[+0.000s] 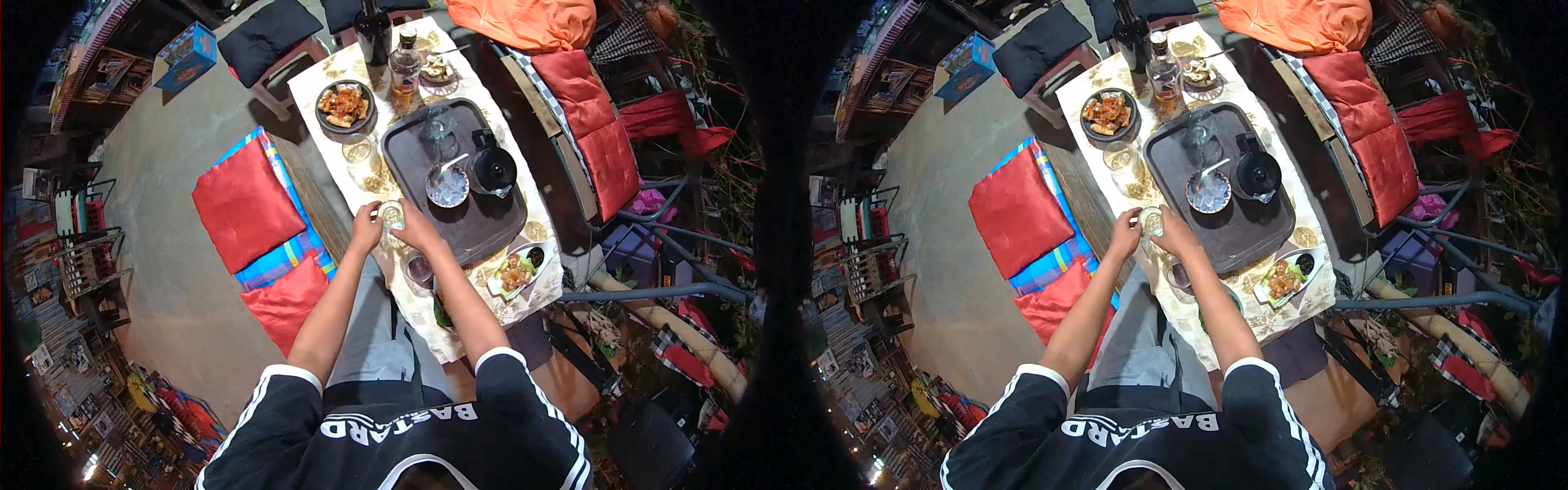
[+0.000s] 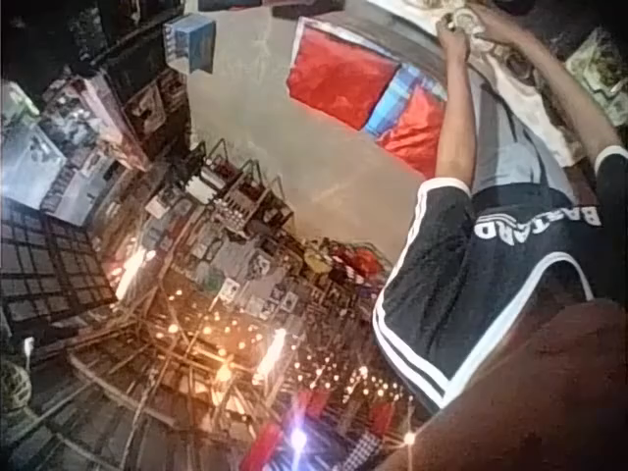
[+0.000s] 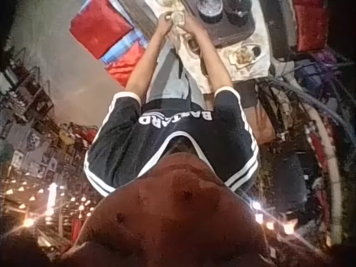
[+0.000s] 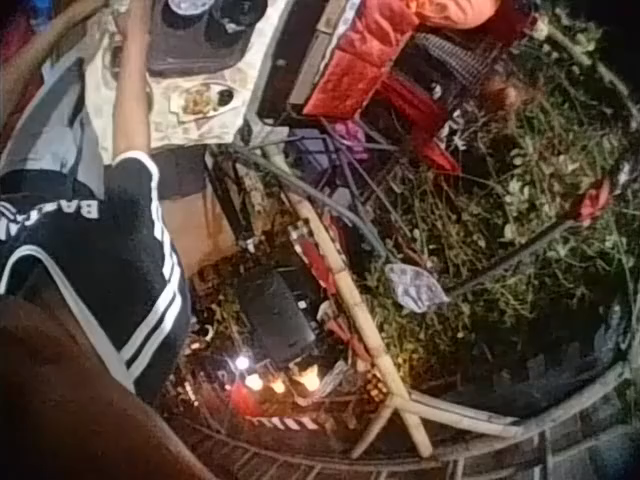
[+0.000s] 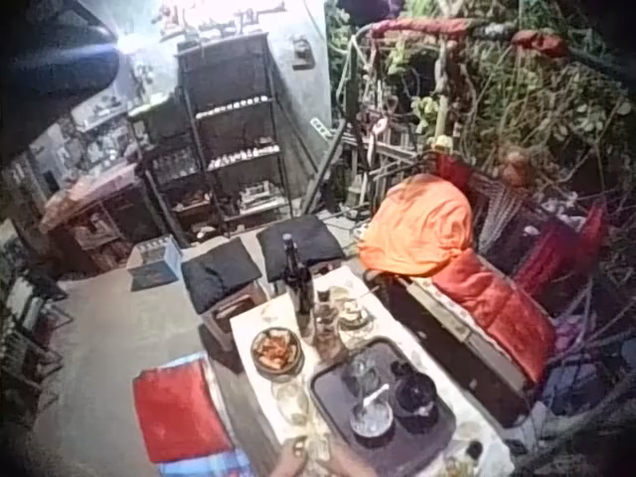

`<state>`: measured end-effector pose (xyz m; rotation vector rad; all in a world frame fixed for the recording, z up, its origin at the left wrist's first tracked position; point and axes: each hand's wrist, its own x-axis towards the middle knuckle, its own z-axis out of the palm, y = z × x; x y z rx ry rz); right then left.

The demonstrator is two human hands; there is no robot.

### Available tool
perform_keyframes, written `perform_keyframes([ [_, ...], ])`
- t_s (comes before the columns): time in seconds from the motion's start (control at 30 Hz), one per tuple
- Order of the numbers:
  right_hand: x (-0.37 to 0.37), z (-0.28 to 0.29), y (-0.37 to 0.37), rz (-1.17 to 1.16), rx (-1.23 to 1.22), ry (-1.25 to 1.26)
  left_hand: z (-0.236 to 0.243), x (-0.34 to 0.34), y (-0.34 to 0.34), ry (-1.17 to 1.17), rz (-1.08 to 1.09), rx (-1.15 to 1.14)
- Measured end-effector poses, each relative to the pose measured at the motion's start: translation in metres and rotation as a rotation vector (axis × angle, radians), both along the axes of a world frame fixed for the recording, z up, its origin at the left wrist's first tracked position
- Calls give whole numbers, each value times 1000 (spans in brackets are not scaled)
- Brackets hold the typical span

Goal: Clearing dishes, pouring leftover liquids into a bowl, and organizing items on a restaurant table to take them away.

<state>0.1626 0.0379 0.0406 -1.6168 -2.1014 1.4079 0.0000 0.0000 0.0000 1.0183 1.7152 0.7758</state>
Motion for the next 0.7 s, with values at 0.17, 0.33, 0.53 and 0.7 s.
perform_keyframes([
  [0.17,4,3,0,38,31,-12,-2,3,-3,5,-13,5],
  [0.33,7,0,-6,24,47,-12,2,1,-2,27,-92,53],
  [0.53,11,8,-4,75,-50,-88,12,1,5,67,-252,12],
  [0.7,30,27,21,132,-106,-4,21,-9,26,166,-349,-74],
])
